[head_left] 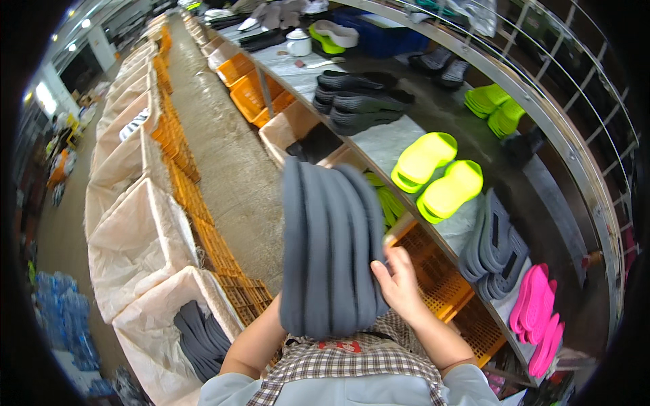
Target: The person picks up stacks of pink and gray slippers from a metal shelf, inspects them by turning them over, and places them into large fabric-lined bins. The person repeats this process for multiple stacks of slippers.
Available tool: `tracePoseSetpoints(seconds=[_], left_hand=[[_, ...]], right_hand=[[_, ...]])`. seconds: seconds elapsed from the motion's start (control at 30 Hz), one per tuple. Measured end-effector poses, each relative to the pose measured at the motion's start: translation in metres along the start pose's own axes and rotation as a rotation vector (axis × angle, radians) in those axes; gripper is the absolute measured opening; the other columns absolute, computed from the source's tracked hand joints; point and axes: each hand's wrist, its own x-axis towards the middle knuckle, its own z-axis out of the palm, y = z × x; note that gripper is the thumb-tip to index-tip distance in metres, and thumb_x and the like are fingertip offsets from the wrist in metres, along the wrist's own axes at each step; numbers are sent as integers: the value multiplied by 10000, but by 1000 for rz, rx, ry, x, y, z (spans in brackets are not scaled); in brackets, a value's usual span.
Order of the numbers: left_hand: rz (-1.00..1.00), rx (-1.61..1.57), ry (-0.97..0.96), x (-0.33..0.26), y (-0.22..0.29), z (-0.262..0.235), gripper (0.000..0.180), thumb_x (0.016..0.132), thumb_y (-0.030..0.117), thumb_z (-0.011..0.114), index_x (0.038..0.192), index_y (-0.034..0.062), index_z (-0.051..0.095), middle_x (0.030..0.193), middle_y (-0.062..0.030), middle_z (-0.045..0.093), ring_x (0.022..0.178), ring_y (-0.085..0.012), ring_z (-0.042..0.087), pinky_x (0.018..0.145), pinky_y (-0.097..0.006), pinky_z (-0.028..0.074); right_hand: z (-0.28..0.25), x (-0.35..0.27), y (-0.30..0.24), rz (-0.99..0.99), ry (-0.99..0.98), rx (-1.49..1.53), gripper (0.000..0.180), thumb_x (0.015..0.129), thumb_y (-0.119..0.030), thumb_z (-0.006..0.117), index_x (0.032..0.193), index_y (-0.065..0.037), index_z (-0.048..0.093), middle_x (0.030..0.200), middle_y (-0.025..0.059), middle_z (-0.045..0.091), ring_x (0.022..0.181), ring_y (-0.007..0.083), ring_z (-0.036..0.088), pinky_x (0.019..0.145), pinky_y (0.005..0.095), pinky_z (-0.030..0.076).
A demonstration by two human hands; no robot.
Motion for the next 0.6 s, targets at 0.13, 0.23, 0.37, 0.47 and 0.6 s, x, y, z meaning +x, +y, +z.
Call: tracePoseSetpoints(seconds=[0.13, 0.23, 0.37, 0.47, 0.6], left_hand=[[4, -77, 38, -9, -5, -15, 546, 971, 322, 406, 1353, -68, 398, 1340, -207, 482, 1202, -306, 513, 1035, -409, 416], [181, -226, -186, -12, -15, -11, 485, 1004, 280, 385, 1380, -25, 380, 1382, -154, 452, 1212, -259, 501, 1040, -379, 415], [472, 395, 444, -12, -26, 20, 1136, 762, 286, 770, 1482, 75, -84, 1517, -243, 31, 1420, -349, 62, 1140, -479, 147], [811, 1480, 951, -41, 2, 29, 1184, 656, 378, 820, 1495, 122, 26, 1517, -251, 34, 1412, -427, 24, 1114, -564, 153], [612, 2007, 639, -92, 60, 19, 1098, 642, 414, 805, 1488, 140, 161, 1500, -235, 214, 1361, -446, 244, 1077, -601, 219]], right_hand=[[33, 1, 20, 74, -184, 228, 458, 951, -322, 536, 1244, 30, 510, 1136, 176, 540, 1088, 277, 513, 939, 360, 405], [49, 13, 49, 308, -494, 711, 807, 885, -484, 595, 1422, -8, 225, 1402, 187, 367, 1268, 260, 384, 1031, 378, 346], [59, 46, 78, 682, -852, 1082, 962, 690, -608, 727, 1356, -4, 383, 1261, 129, 537, 1112, 243, 564, 940, 384, 484], [80, 55, 85, 758, -1188, 857, 975, 650, -623, 743, 1330, 1, 431, 1233, 115, 568, 1083, 226, 585, 922, 371, 494], [96, 53, 82, 821, -1565, 481, 1046, 637, -578, 776, 1397, -5, 343, 1293, 105, 526, 1125, 198, 551, 943, 342, 468]])
